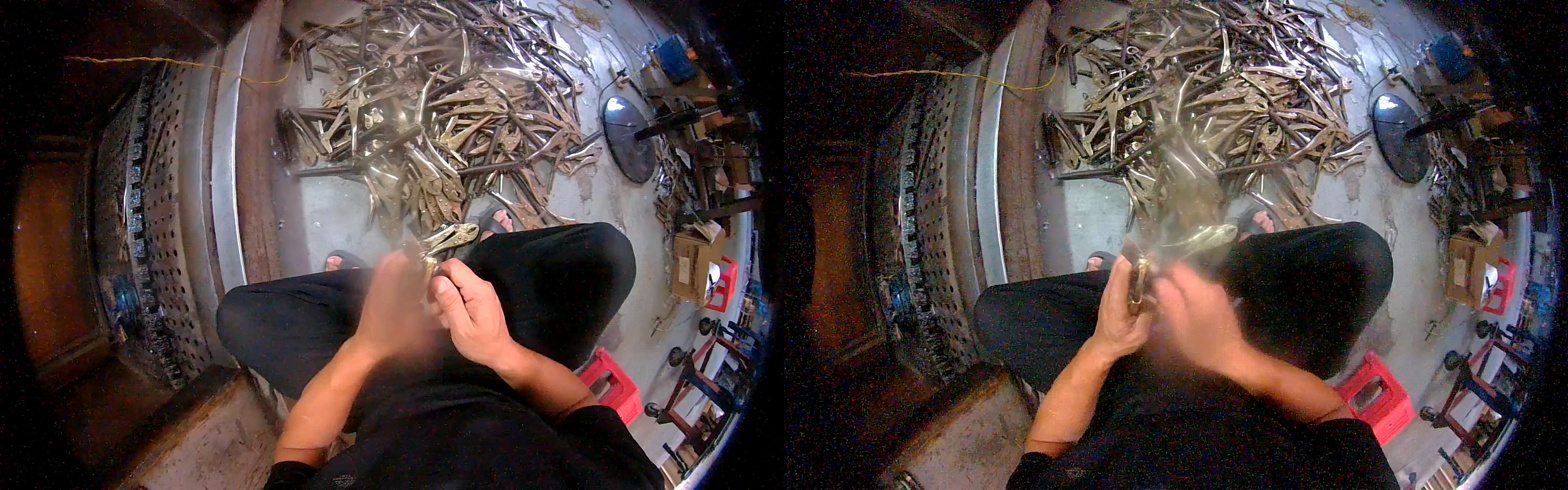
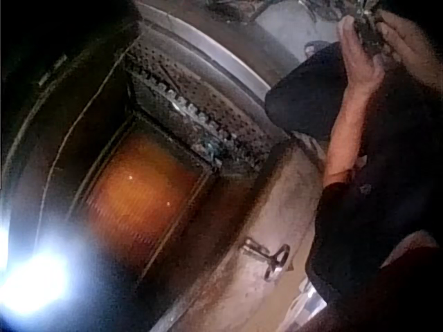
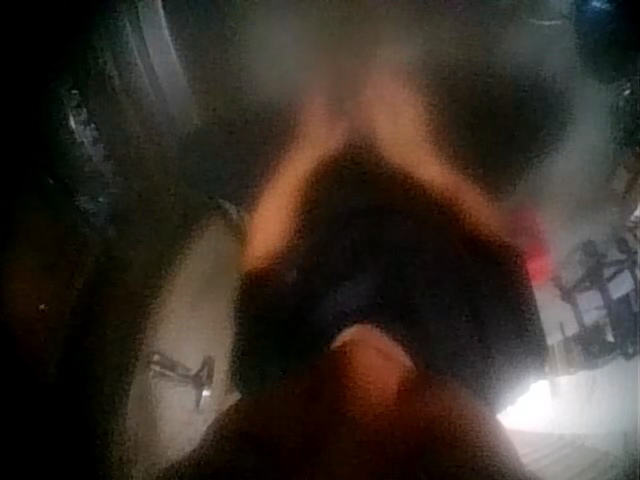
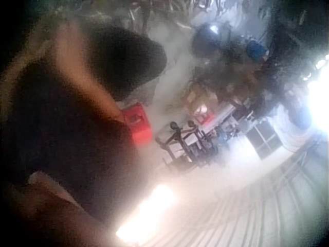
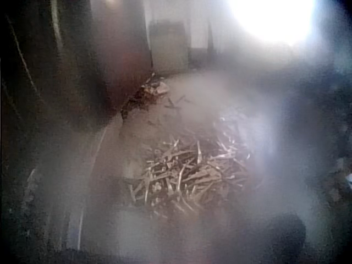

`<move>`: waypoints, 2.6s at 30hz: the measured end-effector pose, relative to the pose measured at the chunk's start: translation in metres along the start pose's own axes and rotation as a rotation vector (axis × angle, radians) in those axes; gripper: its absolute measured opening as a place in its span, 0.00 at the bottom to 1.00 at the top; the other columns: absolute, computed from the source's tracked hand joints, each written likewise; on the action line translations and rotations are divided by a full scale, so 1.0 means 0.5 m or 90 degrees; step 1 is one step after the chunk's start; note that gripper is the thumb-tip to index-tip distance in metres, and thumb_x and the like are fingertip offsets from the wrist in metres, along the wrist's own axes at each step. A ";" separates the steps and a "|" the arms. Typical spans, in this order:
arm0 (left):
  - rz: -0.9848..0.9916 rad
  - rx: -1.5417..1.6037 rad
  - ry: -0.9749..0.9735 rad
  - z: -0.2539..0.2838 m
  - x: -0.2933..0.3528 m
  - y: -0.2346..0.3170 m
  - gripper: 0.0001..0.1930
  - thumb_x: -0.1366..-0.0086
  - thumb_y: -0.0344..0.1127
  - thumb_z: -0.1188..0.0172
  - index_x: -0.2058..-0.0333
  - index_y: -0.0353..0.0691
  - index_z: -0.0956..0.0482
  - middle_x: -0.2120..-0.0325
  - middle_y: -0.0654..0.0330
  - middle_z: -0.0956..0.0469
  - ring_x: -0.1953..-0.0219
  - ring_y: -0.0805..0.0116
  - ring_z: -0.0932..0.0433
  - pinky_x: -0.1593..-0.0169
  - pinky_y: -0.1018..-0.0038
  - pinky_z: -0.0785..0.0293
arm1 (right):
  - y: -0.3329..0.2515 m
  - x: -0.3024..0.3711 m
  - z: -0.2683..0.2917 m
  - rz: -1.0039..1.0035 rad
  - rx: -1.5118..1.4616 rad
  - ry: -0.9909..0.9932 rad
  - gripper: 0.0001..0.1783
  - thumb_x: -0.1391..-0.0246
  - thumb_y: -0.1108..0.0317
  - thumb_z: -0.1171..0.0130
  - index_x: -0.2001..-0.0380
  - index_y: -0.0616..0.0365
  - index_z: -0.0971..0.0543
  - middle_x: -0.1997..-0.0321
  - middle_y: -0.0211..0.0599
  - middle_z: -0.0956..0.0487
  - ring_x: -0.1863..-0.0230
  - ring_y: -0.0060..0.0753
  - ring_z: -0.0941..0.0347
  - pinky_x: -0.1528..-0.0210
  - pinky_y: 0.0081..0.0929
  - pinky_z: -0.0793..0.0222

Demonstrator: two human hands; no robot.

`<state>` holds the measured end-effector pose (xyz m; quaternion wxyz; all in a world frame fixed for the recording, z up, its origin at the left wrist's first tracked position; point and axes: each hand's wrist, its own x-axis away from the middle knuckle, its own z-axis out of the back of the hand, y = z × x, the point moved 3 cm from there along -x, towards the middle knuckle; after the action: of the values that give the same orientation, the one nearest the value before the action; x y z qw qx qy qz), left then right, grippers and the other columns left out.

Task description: The person sits on the floor and repeatedly picks up metal parts from a large pile, scrapes them with a tool, and places them back. The person continues this process throughout the clip.

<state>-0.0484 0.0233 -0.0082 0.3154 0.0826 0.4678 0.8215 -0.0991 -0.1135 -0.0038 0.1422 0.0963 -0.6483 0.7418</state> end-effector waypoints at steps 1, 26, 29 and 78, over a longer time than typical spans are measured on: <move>-0.005 0.006 0.015 -0.013 0.017 -0.018 0.28 0.43 0.21 0.44 0.42 0.29 0.34 0.52 0.41 0.31 0.55 0.41 0.28 0.52 0.61 0.27 | -0.004 -0.001 0.000 -0.002 -0.001 -0.001 0.14 0.26 0.61 0.54 0.66 0.57 0.30 0.77 0.22 0.31 0.79 0.13 0.40 0.76 0.18 0.42; 0.317 0.786 0.626 0.448 0.013 -0.160 0.11 0.40 0.37 0.42 0.61 0.38 0.27 0.70 0.51 0.22 0.65 0.53 0.21 0.54 0.51 0.24 | 0.051 -0.056 0.007 -0.205 -0.573 0.119 0.19 0.28 0.46 0.55 0.57 0.50 0.28 0.75 0.23 0.35 0.80 0.21 0.43 0.77 0.22 0.45; 0.400 0.817 0.707 0.609 0.094 -0.324 0.14 0.43 0.43 0.38 0.66 0.40 0.27 0.74 0.54 0.24 0.66 0.51 0.24 0.56 0.53 0.26 | 0.066 -0.060 0.017 -0.264 -0.584 0.138 0.18 0.29 0.46 0.53 0.58 0.50 0.28 0.75 0.24 0.34 0.81 0.22 0.42 0.78 0.25 0.45; -0.124 -0.478 -0.219 0.039 -0.595 -0.455 0.14 0.37 0.29 0.41 0.52 0.46 0.21 0.62 0.54 0.26 0.58 0.51 0.21 0.58 0.58 0.23 | 0.151 -0.062 0.039 -0.344 -0.628 0.177 0.19 0.27 0.52 0.57 0.58 0.56 0.28 0.74 0.33 0.28 0.79 0.28 0.34 0.75 0.28 0.37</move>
<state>0.2946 -0.0574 -0.1367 0.4731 0.0533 0.0822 0.8756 -0.0962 -0.1445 -0.0815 0.4386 0.0824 -0.8450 0.2947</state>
